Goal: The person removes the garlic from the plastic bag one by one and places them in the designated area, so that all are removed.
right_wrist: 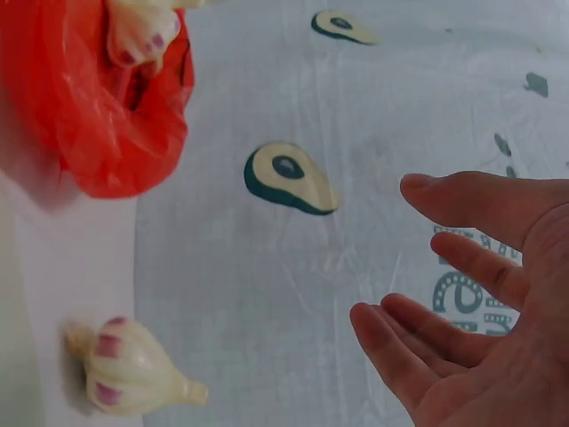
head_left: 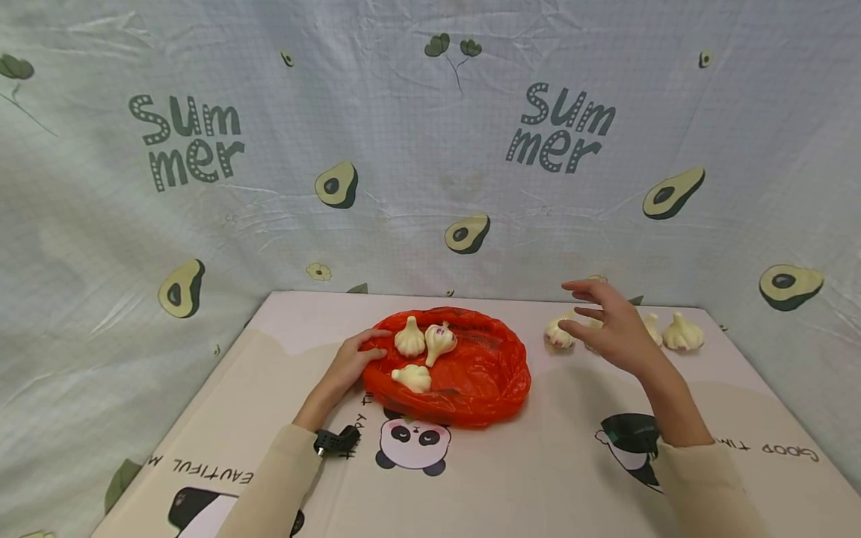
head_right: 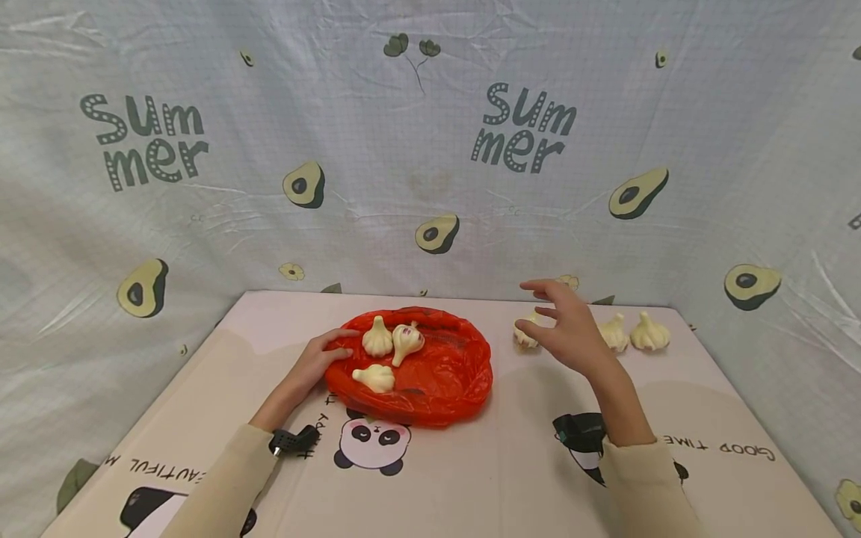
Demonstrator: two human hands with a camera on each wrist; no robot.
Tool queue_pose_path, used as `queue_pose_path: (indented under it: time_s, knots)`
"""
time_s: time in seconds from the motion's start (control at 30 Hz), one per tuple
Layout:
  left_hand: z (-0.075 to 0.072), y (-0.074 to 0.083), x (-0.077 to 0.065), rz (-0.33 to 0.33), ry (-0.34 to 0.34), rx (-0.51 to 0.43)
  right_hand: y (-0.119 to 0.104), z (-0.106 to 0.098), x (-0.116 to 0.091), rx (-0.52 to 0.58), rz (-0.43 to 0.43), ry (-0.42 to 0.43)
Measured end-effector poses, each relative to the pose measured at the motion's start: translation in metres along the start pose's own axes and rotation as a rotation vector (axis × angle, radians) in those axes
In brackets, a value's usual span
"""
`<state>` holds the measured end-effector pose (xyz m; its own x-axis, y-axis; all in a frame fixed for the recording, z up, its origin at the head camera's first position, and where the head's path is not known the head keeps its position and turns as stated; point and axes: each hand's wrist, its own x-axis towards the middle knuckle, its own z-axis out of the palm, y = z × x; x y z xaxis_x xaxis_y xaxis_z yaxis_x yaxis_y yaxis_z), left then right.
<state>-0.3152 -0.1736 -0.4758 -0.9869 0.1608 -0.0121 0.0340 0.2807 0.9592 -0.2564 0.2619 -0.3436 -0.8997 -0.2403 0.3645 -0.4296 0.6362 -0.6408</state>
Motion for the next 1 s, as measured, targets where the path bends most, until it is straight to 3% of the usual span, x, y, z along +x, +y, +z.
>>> queue_pose_path:
  time_s: [0.7,1.0]
  knots:
    - [0.000,0.002,-0.001,-0.004,0.004,0.010,-0.021,0.048,0.025,0.097,-0.030,-0.163]
    - [0.000,0.000,0.000,-0.003,0.006,0.014,-0.030,0.069,0.037,0.125,0.016,-0.251]
